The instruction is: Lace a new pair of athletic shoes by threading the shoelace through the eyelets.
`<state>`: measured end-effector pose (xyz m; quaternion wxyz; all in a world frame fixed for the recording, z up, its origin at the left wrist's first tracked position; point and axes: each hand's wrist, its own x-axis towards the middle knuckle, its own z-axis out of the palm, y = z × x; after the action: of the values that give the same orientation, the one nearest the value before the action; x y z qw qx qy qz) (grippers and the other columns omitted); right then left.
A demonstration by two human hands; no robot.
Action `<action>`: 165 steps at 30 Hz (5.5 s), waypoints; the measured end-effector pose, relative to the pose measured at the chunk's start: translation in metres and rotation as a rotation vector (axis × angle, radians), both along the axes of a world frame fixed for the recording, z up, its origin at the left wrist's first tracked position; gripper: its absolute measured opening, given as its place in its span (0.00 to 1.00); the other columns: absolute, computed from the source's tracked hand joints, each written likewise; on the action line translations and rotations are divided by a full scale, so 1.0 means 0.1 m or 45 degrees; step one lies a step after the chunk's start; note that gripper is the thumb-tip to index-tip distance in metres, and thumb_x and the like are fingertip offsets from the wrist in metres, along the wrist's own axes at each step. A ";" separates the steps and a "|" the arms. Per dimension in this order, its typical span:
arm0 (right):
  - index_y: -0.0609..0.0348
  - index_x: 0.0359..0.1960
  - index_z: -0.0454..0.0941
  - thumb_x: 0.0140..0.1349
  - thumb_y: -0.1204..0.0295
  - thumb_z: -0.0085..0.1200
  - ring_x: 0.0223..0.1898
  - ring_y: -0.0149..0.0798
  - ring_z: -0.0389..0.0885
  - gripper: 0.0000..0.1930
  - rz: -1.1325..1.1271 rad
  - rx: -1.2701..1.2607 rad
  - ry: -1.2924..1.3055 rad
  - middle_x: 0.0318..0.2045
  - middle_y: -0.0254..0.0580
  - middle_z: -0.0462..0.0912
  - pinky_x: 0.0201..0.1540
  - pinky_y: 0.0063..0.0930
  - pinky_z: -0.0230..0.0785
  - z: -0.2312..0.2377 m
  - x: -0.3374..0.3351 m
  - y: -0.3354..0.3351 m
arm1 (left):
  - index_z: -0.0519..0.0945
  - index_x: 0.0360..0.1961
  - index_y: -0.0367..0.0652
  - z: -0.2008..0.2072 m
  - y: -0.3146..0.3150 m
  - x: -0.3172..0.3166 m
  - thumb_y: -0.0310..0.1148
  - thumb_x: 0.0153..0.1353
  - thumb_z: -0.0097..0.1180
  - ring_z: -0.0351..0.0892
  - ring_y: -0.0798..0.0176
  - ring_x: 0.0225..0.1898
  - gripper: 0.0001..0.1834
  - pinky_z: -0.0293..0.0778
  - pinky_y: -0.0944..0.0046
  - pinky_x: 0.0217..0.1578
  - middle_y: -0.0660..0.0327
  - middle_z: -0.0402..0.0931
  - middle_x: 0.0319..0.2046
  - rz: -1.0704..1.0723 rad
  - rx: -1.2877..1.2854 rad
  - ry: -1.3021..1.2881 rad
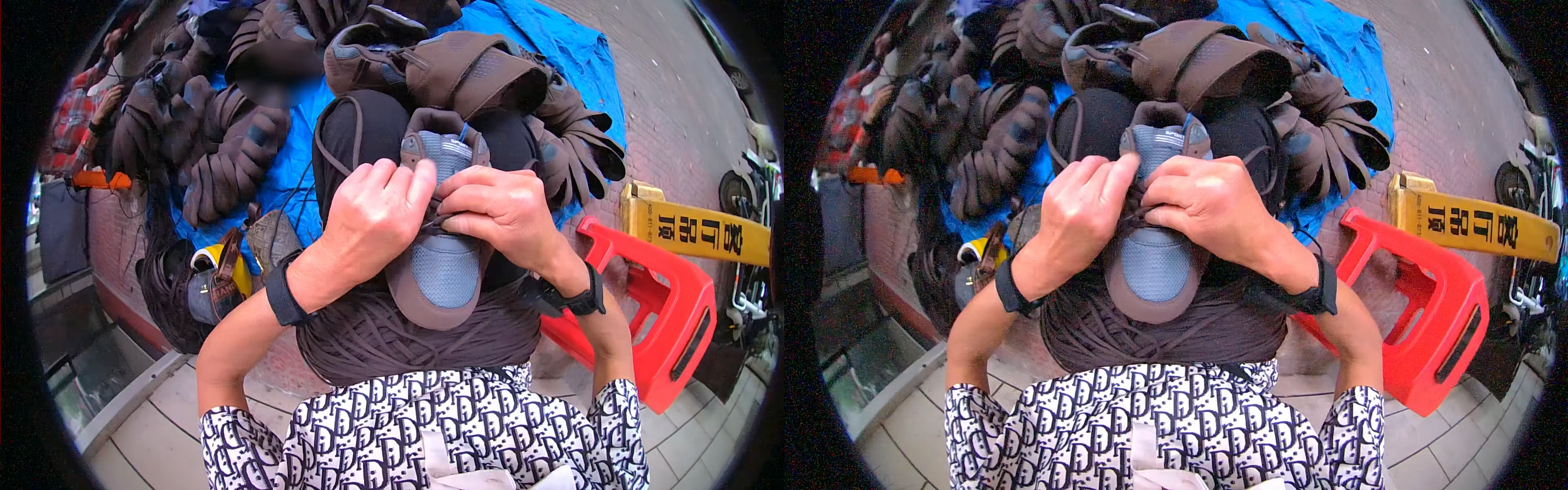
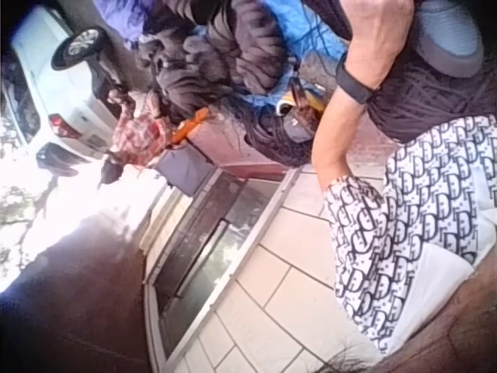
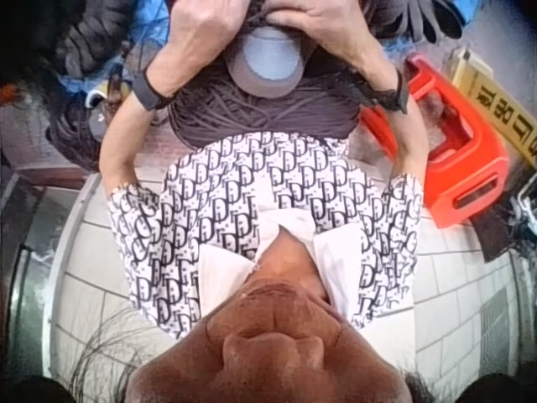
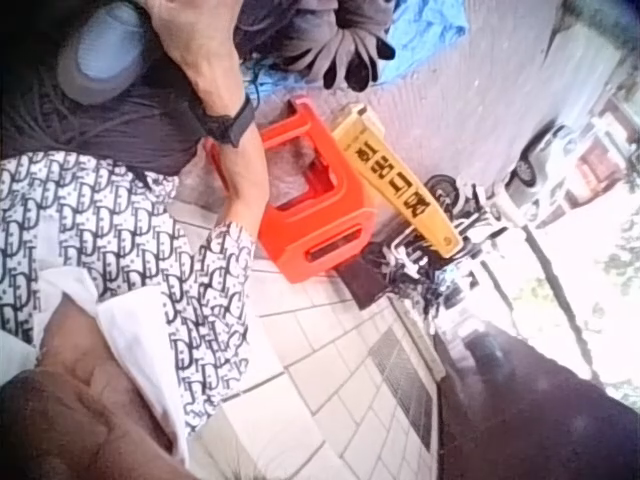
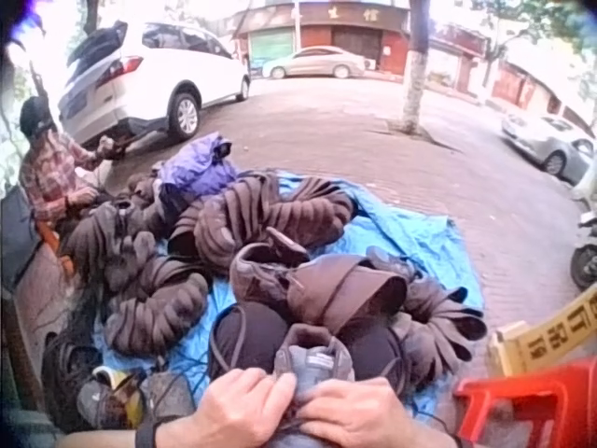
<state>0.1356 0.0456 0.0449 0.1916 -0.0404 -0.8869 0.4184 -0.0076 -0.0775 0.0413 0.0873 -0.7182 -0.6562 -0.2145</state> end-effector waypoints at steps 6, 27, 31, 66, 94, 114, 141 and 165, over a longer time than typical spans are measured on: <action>0.58 0.22 0.75 0.41 0.73 0.57 0.23 0.38 0.77 0.05 -0.165 0.234 0.241 0.22 0.38 0.77 0.26 0.28 0.70 -0.13 -0.01 0.19 | 0.72 0.29 0.41 0.15 0.15 -0.08 0.29 0.43 0.50 0.70 0.62 0.22 0.09 0.66 0.64 0.24 0.62 0.66 0.18 -0.176 -0.342 0.375; 0.54 0.21 0.73 0.42 0.70 0.58 0.23 0.38 0.75 0.07 -0.086 0.258 0.347 0.25 0.33 0.74 0.24 0.29 0.68 -0.30 0.14 0.20 | 0.72 0.24 0.38 0.45 0.54 -0.02 0.26 0.49 0.53 0.72 0.56 0.17 0.03 0.70 0.61 0.21 0.58 0.73 0.19 -0.451 -0.341 0.130; 0.54 0.22 0.73 0.42 0.70 0.58 0.23 0.38 0.75 0.07 -0.076 0.287 0.343 0.25 0.33 0.74 0.24 0.29 0.68 -0.28 0.14 0.19 | 0.72 0.26 0.38 0.50 0.55 0.06 0.27 0.56 0.49 0.66 0.79 0.16 0.04 0.61 0.77 0.15 0.69 0.68 0.16 0.206 -0.764 -1.098; 0.55 0.22 0.74 0.42 0.71 0.58 0.25 0.39 0.77 0.06 -0.121 0.159 0.314 0.27 0.35 0.76 0.26 0.29 0.70 -0.31 0.22 0.21 | 0.71 0.23 0.41 0.14 0.50 0.09 0.26 0.44 0.54 0.71 0.52 0.30 0.05 0.67 0.55 0.29 0.58 0.72 0.22 -0.137 -0.430 0.065; 0.55 0.22 0.72 0.41 0.75 0.54 0.22 0.41 0.75 0.05 -0.198 0.344 0.106 0.20 0.38 0.72 0.22 0.31 0.67 -0.16 0.16 0.34 | 0.71 0.27 0.36 0.12 0.84 -0.12 0.29 0.36 0.61 0.74 0.45 0.34 0.15 0.69 0.52 0.36 0.48 0.74 0.25 -0.221 -0.714 -0.028; 0.61 0.24 0.75 0.41 0.77 0.55 0.24 0.33 0.76 0.06 -0.296 -0.227 0.080 0.21 0.41 0.76 0.28 0.23 0.68 -0.14 0.13 0.38 | 0.70 0.30 0.39 0.10 0.79 -0.40 0.25 0.44 0.55 0.64 0.77 0.28 0.10 0.60 0.78 0.29 0.71 0.66 0.24 -0.109 -1.052 -1.345; 0.61 0.25 0.77 0.38 0.78 0.58 0.21 0.32 0.78 0.08 -0.644 -0.340 0.021 0.21 0.41 0.79 0.25 0.23 0.69 -0.11 -0.11 -0.01 | 0.73 0.33 0.36 0.04 0.74 -0.42 0.24 0.43 0.54 0.67 0.76 0.32 0.12 0.63 0.76 0.34 0.67 0.70 0.28 -0.092 -0.987 -1.475; 0.59 0.22 0.71 0.42 0.76 0.53 0.21 0.40 0.76 0.04 -0.240 0.568 0.202 0.18 0.39 0.73 0.21 0.31 0.68 -0.08 -0.09 0.33 | 0.75 0.35 0.39 0.08 0.81 -0.51 0.32 0.51 0.51 0.67 0.75 0.36 0.11 0.60 0.73 0.42 0.68 0.72 0.30 -0.211 -1.153 -1.612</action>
<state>0.1266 0.0786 0.0365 0.3029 -0.0468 -0.9318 0.1945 -0.0586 0.0040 0.0489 -0.6215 -0.4714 -0.5488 -0.3005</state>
